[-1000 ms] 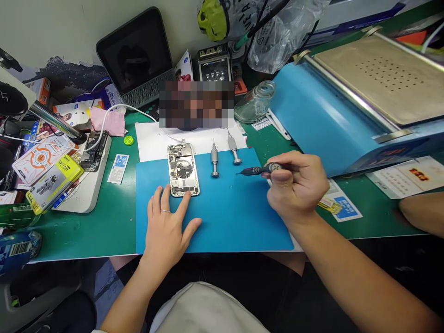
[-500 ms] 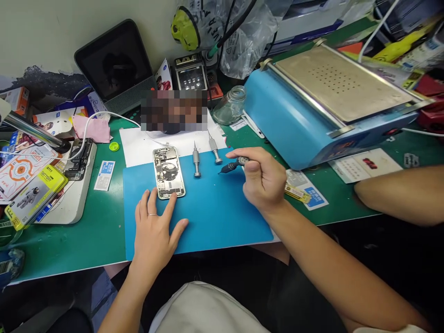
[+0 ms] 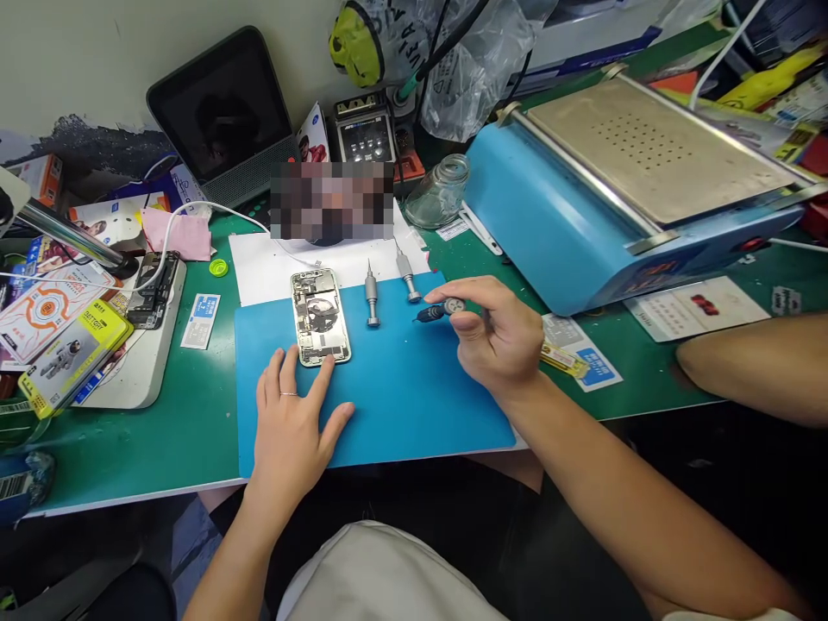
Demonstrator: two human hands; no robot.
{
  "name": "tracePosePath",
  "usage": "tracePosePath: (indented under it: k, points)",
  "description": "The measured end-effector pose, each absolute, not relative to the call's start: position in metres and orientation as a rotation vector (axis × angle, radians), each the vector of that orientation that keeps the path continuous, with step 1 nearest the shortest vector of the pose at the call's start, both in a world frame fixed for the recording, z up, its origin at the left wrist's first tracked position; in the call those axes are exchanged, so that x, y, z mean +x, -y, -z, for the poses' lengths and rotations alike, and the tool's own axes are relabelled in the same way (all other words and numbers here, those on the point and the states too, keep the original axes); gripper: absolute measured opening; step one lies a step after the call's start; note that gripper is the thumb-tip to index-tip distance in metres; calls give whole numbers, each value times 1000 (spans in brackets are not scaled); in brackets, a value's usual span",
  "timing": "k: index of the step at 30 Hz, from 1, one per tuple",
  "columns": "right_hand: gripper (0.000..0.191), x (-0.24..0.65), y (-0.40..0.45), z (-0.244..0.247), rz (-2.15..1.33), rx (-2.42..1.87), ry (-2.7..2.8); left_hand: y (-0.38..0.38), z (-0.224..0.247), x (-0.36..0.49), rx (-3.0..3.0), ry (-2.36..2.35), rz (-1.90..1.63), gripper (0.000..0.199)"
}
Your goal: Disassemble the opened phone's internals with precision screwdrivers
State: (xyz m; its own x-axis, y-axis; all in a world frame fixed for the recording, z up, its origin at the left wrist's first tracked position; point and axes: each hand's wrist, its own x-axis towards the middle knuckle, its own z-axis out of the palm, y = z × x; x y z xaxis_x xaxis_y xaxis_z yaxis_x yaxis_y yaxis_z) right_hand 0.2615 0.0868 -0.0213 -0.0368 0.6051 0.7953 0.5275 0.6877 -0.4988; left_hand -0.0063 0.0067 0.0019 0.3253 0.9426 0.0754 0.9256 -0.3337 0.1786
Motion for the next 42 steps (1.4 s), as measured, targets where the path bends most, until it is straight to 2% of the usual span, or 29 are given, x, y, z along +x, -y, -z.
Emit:
tracePosePath:
  k: [18,23,35,42]
  points:
    - [29,261,-81,22,117,-877,1948,-6,-3,-6,2468,-1735,-269,56]
    - [27,260,-83,22,63,-842,1881,-5,-3,-7,2470,-1731,-275,56]
    - [40,267,-84,21,78,-1117,1741,-4,-1,-7,2471,-1733,-275,58]
    - [35,267,-83,26,67,-1117,1666,-4,-1,-7,2478,-1722,-287,58]
